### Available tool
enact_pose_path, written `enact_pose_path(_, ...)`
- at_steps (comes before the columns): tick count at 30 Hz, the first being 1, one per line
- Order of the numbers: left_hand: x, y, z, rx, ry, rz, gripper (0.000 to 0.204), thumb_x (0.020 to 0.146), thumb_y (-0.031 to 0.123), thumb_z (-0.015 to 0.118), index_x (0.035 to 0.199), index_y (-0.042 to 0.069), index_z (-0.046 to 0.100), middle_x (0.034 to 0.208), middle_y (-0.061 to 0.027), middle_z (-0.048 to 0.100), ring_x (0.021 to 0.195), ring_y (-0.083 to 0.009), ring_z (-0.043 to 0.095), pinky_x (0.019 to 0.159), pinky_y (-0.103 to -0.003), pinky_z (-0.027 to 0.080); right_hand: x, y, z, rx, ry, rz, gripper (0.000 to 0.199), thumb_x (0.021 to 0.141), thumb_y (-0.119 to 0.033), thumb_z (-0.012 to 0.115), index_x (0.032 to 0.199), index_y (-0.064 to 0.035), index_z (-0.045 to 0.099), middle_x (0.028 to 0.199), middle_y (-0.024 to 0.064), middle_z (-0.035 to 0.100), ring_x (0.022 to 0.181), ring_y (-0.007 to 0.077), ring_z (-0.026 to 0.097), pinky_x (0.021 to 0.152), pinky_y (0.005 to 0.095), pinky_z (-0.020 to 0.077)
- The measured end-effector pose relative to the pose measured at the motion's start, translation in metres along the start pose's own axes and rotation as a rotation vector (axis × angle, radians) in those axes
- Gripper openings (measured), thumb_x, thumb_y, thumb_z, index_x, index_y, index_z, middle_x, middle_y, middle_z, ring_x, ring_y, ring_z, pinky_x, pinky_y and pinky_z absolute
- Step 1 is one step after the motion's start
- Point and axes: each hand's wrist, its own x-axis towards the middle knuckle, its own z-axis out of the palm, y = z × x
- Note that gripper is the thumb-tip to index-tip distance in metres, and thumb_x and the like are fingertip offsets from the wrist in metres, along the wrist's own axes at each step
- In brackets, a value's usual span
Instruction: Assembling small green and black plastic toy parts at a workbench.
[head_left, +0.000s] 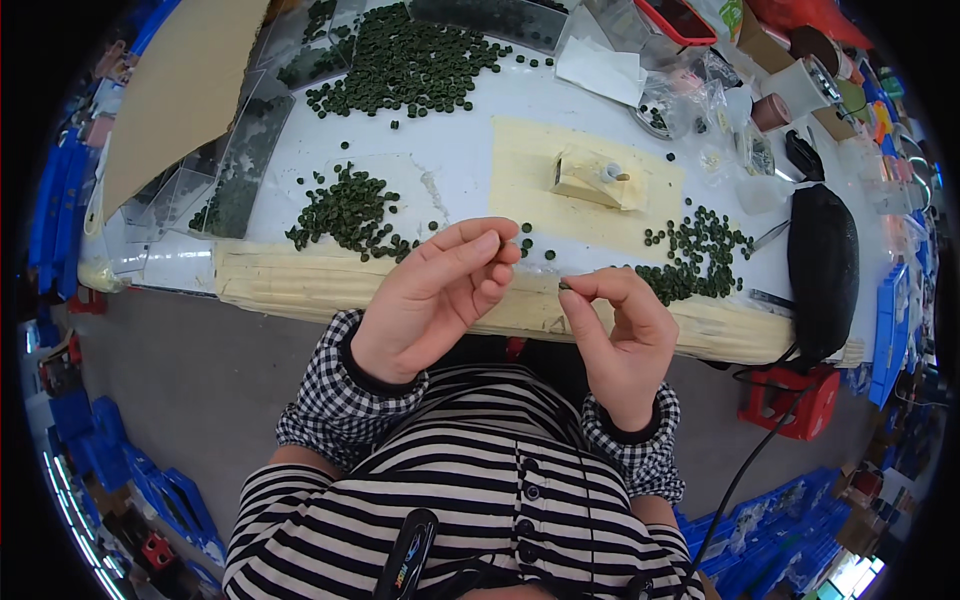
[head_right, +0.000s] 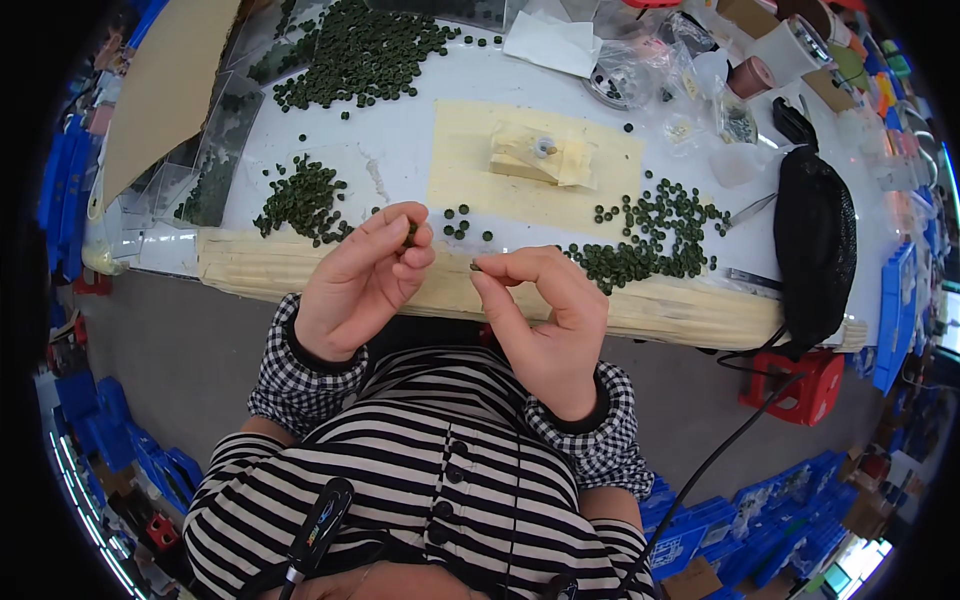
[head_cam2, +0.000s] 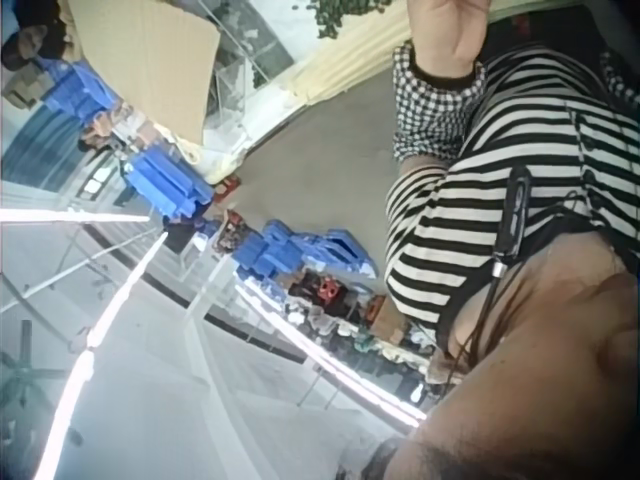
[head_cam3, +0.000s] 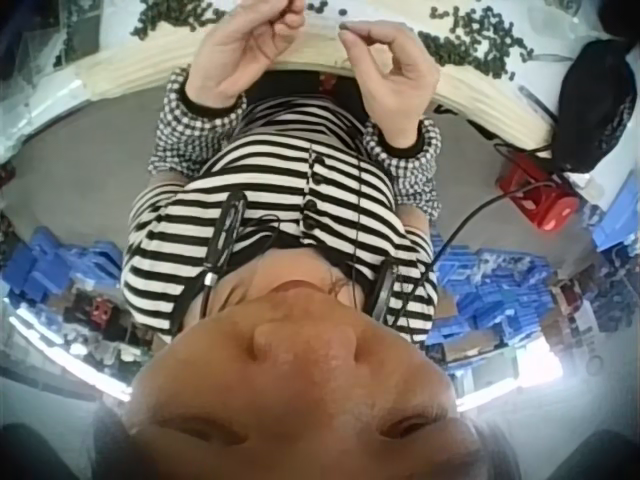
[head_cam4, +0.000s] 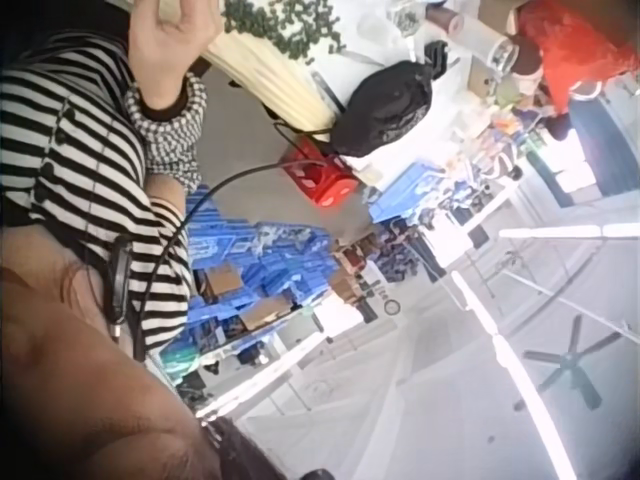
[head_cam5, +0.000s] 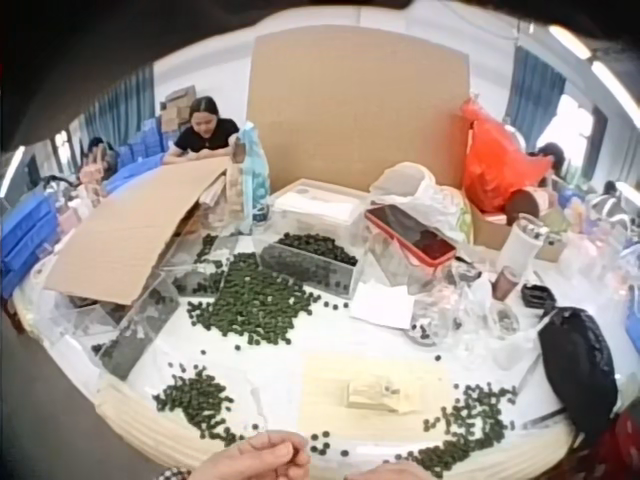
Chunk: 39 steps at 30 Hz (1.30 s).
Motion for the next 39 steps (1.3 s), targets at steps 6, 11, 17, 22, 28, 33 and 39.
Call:
enact_pose_path(6,0.003,-0.01,0.001,0.016,-0.065,-0.083,0.026,0.097,0.017,0.057,0.116,0.0,0.061,0.094,-0.0022,0.064,0.078,-0.0057,0.057,0.07,-0.017,0.049,0.001,0.002,0.002,0.102,0.069,0.019,0.013,0.078,0.005,0.068,0.091,0.0031,0.068,0.081,0.0087,0.066,0.074,0.0137,0.06,0.069,0.0247,0.0467)
enact_pose_path(11,0.002,-0.011,0.006,0.045,-0.047,-0.084,0.028,0.096,0.014,0.058,0.12,-0.001,0.06,0.097,-0.0041,0.065,0.075,-0.0051,0.053,0.067,-0.017,0.045,0.001,0.002,0.004,0.109,0.085,0.025,0.012,0.078,0.005,0.068,0.089,0.0029,0.067,0.081,0.0083,0.065,0.074,0.0133,0.059,0.069,0.0247,0.0465)
enact_pose_path(17,0.0,-0.016,0.004,0.151,-0.058,-0.014,0.026,0.095,0.011,0.058,0.118,0.0,0.061,0.098,-0.0054,0.066,0.072,-0.0039,0.05,0.062,-0.017,0.042,0.003,0.003,0.004,0.092,0.088,-0.014,0.012,0.077,0.005,0.069,0.089,0.0026,0.068,0.081,0.0081,0.065,0.074,0.0134,0.059,0.069,0.0246,0.0464)
enact_pose_path(22,0.0,-0.021,0.002,0.172,-0.097,0.067,0.022,0.093,0.008,0.061,0.114,0.001,0.063,0.097,-0.0058,0.067,0.071,-0.0032,0.05,0.061,-0.017,0.041,0.004,0.003,0.006,0.097,0.07,-0.031,0.012,0.078,0.004,0.069,0.09,0.0025,0.068,0.081,0.0077,0.065,0.074,0.013,0.059,0.068,0.0242,0.0464)
enact_pose_path(28,-0.003,-0.026,0.009,0.327,-0.013,0.205,0.018,0.09,0.003,0.063,0.108,0.0,0.065,0.1,-0.0076,0.068,0.088,-0.0095,0.062,0.08,-0.021,0.05,0.003,0.004,0.009,0.121,0.077,-0.008,0.012,0.079,0.004,0.069,0.091,0.0024,0.068,0.081,0.0072,0.065,0.074,0.0123,0.059,0.068,0.0237,0.0465)
enact_pose_path(33,-0.003,-0.024,0.004,0.32,-0.047,0.168,0.016,0.09,0.004,0.063,0.105,0.0,0.066,0.102,-0.0089,0.068,0.094,-0.012,0.064,0.086,-0.024,0.05,0.002,0.005,0.01,0.12,0.1,-0.011,0.013,0.079,0.005,0.069,0.091,0.0025,0.068,0.082,0.0074,0.065,0.075,0.0123,0.059,0.069,0.0236,0.0465)
enact_pose_path(39,-0.002,-0.025,0.004,0.248,-0.067,0.086,0.015,0.093,0.009,0.062,0.104,0.001,0.067,0.088,-0.0021,0.067,0.069,-0.0029,0.053,0.06,-0.016,0.041,0.0,0.007,0.012,0.153,0.111,-0.029,0.014,0.078,0.007,0.068,0.091,0.0027,0.068,0.085,0.0087,0.067,0.076,0.0145,0.061,0.069,0.0242,0.0471)
